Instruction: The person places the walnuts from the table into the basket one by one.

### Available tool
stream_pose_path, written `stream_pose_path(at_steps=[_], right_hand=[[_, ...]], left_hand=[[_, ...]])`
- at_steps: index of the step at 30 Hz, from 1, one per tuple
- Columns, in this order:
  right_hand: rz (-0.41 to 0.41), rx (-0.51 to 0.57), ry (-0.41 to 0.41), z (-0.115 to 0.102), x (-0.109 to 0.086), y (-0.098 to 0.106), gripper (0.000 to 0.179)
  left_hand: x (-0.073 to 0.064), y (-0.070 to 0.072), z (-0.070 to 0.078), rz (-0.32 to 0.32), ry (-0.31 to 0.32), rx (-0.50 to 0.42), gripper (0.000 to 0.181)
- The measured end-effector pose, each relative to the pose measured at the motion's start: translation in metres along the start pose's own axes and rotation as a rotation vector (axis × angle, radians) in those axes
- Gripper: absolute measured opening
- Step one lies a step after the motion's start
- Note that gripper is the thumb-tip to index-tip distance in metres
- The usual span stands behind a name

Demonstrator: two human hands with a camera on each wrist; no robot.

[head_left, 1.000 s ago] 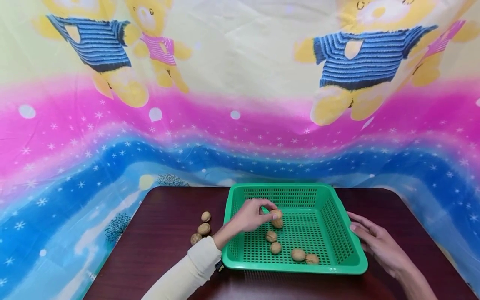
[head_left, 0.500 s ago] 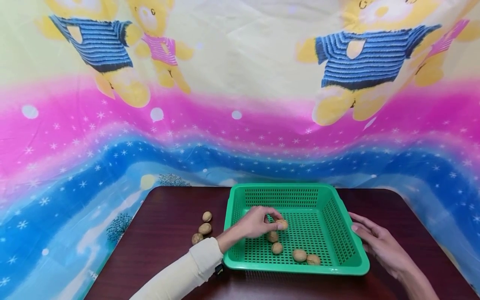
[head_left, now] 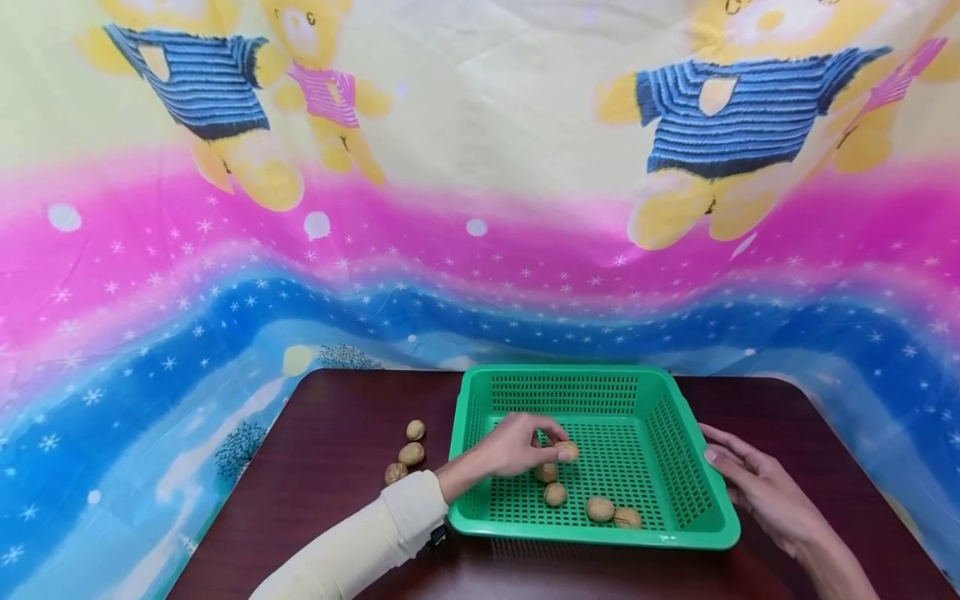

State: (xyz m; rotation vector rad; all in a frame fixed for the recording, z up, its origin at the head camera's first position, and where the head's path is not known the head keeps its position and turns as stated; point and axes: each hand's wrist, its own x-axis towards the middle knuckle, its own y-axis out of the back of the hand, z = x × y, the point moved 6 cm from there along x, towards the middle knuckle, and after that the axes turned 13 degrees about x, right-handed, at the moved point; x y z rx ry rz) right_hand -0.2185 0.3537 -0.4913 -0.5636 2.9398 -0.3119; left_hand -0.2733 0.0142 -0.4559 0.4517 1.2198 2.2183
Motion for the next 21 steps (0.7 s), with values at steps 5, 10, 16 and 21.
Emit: stream_pose_path(at_steps=[5, 10, 16, 21], right_hand=[[-0.002, -0.001, 0.009, 0.001, 0.0, -0.001, 0.061], [-0.003, 0.001, 0.019, -0.001, 0.0, -0.001, 0.06], [0.001, -0.012, 0.013, -0.002, 0.0, 0.0, 0.06], [-0.013, 0.0, 0.003, -0.001, 0.0, 0.001, 0.059]], left_hand=[[-0.001, -0.001, -0.001, -0.015, 0.003, -0.023, 0.027], [-0.001, 0.0, -0.001, -0.01, 0.006, -0.039, 0.028], [-0.001, 0.003, -0.002, 0.01, 0.02, -0.08, 0.026], [-0.005, 0.02, -0.005, 0.096, 0.041, -0.115, 0.028]])
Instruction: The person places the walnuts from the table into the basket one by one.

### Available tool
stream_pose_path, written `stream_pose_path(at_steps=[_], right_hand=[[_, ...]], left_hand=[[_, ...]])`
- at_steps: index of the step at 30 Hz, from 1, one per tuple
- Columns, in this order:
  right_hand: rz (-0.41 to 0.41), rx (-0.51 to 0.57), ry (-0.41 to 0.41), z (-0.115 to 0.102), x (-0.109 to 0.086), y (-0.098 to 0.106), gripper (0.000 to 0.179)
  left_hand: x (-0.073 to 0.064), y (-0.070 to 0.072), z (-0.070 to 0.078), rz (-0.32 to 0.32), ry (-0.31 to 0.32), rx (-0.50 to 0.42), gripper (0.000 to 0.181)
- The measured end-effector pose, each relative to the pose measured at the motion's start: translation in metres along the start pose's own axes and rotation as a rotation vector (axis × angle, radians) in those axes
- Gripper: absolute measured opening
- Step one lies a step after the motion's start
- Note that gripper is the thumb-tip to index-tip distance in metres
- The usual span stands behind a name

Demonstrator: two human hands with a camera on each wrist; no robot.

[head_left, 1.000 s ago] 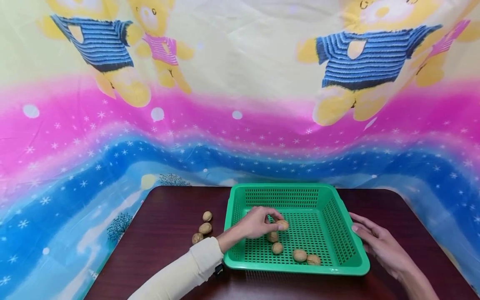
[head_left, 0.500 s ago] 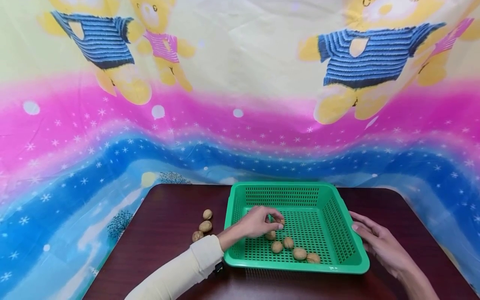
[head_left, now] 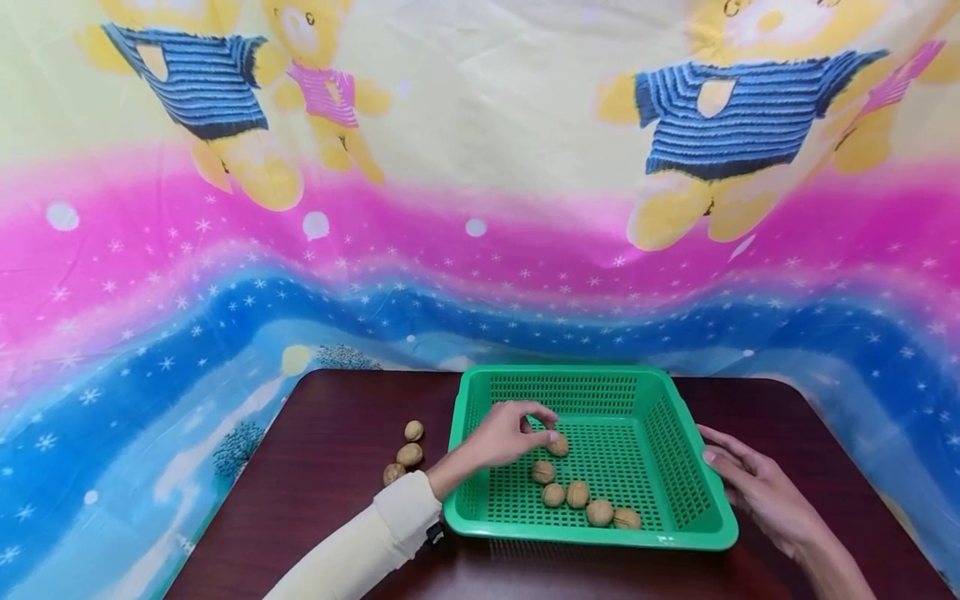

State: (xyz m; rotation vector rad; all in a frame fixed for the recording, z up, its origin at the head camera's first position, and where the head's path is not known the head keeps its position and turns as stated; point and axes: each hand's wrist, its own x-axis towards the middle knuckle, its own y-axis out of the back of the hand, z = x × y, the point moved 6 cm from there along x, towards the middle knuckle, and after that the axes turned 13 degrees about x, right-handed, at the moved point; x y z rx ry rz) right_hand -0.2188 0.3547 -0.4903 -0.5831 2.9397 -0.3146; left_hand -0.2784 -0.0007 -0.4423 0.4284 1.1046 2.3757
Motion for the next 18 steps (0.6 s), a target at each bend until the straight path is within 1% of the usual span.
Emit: stream_pose_path(at_steps=[4, 10, 14, 18], right_hand=[[0.003, 0.001, 0.003, 0.0, 0.0, 0.001, 0.059], [-0.011, 0.03, 0.022, 0.0, 0.001, 0.0, 0.055], [-0.006, 0.025, 0.012, 0.0, 0.001, 0.0, 0.057], [0.015, 0.006, 0.002, 0.001, 0.0, 0.0, 0.06]], left_hand=[[-0.005, 0.019, -0.004, 0.062, 0.006, -0.018, 0.03], [-0.02, 0.049, -0.021, 0.142, 0.047, -0.017, 0.031], [-0.034, 0.068, -0.04, 0.209, 0.094, -0.031, 0.034], [-0.049, 0.087, -0.065, 0.302, 0.162, -0.072, 0.039]])
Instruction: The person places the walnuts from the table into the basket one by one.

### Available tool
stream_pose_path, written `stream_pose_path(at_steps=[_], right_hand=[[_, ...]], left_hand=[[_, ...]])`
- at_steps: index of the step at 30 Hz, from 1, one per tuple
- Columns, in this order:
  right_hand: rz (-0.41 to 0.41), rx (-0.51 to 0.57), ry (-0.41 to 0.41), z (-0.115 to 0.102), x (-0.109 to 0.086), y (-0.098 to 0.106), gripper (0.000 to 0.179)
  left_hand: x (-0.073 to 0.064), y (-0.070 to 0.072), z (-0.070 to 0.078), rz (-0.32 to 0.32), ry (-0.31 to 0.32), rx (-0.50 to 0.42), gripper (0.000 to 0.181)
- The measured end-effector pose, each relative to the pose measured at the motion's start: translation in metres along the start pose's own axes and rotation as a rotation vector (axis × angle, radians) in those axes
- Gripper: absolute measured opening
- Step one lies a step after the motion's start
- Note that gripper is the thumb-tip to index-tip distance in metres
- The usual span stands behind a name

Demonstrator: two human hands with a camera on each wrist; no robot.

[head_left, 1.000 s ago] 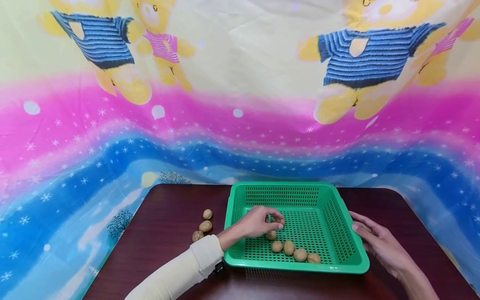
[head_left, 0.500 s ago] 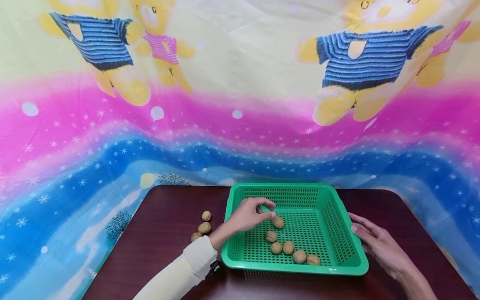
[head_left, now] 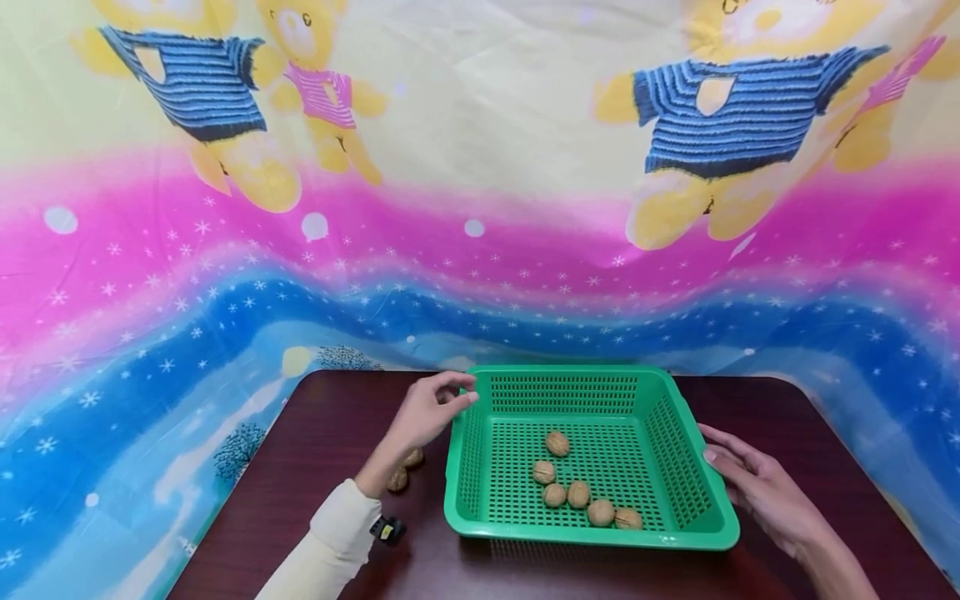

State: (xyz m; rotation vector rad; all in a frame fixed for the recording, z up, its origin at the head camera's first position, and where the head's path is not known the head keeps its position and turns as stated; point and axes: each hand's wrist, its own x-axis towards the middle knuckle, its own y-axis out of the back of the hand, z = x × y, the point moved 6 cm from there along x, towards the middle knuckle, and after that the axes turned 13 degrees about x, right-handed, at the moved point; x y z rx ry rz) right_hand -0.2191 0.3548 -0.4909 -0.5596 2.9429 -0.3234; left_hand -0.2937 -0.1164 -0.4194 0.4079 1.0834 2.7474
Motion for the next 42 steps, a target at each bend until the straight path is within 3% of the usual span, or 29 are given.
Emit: stream_pose_path(at_steps=[5, 11, 20, 27, 35, 42], right_hand=[[0.018, -0.015, -0.012, 0.003, 0.0, 0.002, 0.06], [0.027, -0.024, -0.023, 0.004, -0.001, 0.004, 0.061], [0.033, -0.033, -0.029, 0.004, -0.003, 0.005, 0.061], [0.01, -0.007, -0.016, 0.004, -0.004, 0.006, 0.058], [-0.001, -0.009, -0.018, 0.003, -0.003, 0.005, 0.058], [-0.039, 0.018, -0.013, 0.003, 0.001, 0.003, 0.056]], left_hand=[[-0.016, 0.026, -0.038, 0.128, 0.096, -0.057, 0.038], [-0.045, 0.036, -0.078, 0.196, 0.219, -0.052, 0.037], [-0.075, 0.037, -0.11, 0.147, 0.293, 0.09, 0.035], [-0.091, 0.038, -0.119, 0.074, 0.301, 0.121, 0.037], [-0.095, 0.03, -0.123, -0.068, 0.298, 0.145, 0.029], [-0.098, 0.026, -0.126, -0.095, 0.275, 0.16, 0.024]])
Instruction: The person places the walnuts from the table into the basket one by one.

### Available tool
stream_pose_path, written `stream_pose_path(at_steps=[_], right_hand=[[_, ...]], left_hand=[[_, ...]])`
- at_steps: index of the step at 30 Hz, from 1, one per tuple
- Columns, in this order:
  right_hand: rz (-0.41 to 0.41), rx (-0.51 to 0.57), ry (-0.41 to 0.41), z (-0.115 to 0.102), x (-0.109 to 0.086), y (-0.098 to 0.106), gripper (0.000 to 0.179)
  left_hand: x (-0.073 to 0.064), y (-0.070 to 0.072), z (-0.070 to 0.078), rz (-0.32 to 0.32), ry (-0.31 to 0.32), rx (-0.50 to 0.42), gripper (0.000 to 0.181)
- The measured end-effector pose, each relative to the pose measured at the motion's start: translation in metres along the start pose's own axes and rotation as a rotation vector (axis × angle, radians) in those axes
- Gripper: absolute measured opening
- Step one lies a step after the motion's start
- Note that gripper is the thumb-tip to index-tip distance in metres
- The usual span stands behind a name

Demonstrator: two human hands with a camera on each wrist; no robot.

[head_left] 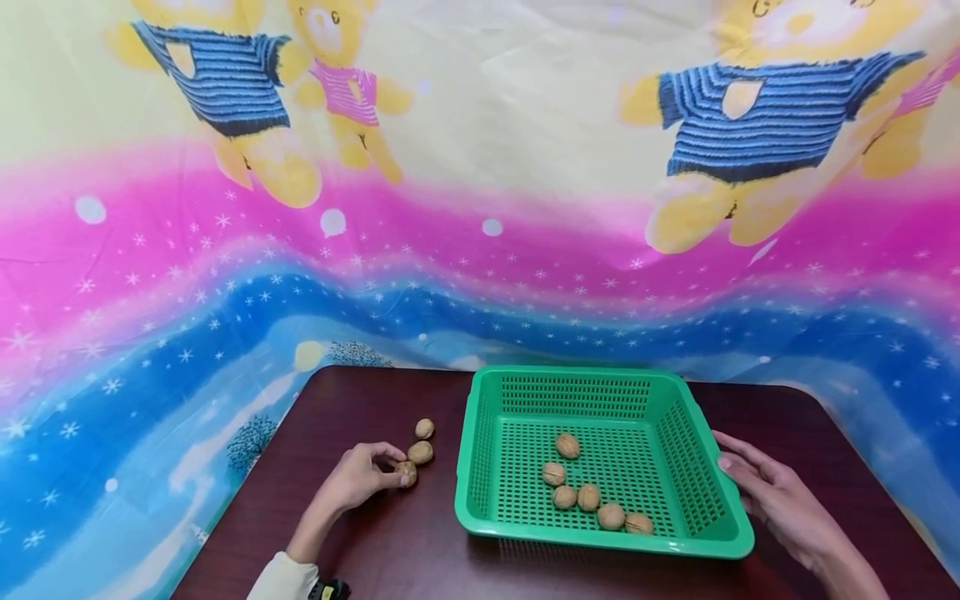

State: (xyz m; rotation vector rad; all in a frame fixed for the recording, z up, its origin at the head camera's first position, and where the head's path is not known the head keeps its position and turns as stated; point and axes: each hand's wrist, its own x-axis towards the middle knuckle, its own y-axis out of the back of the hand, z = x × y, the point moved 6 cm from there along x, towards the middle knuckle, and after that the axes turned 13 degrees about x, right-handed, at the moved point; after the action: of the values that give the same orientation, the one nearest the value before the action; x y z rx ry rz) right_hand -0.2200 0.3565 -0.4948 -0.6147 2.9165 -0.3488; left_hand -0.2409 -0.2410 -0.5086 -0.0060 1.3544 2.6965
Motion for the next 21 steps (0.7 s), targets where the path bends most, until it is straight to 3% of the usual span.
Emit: stream_pose_path(at_steps=[7, 11, 16, 21], right_hand=[[0.011, -0.01, -0.017, 0.001, 0.0, 0.0, 0.055], [0.018, -0.02, -0.023, 0.002, 0.001, 0.0, 0.059], [0.034, -0.023, -0.027, 0.001, 0.001, 0.0, 0.062], [0.05, -0.033, -0.024, -0.001, 0.001, 0.001, 0.063]], left_hand=[[-0.002, 0.001, 0.001, -0.009, 0.003, -0.018, 0.025], [-0.004, 0.01, 0.004, 0.035, 0.041, -0.025, 0.022], [0.0, 0.023, 0.018, 0.107, 0.063, -0.041, 0.024], [0.007, 0.028, 0.039, 0.138, 0.04, -0.058, 0.028]])
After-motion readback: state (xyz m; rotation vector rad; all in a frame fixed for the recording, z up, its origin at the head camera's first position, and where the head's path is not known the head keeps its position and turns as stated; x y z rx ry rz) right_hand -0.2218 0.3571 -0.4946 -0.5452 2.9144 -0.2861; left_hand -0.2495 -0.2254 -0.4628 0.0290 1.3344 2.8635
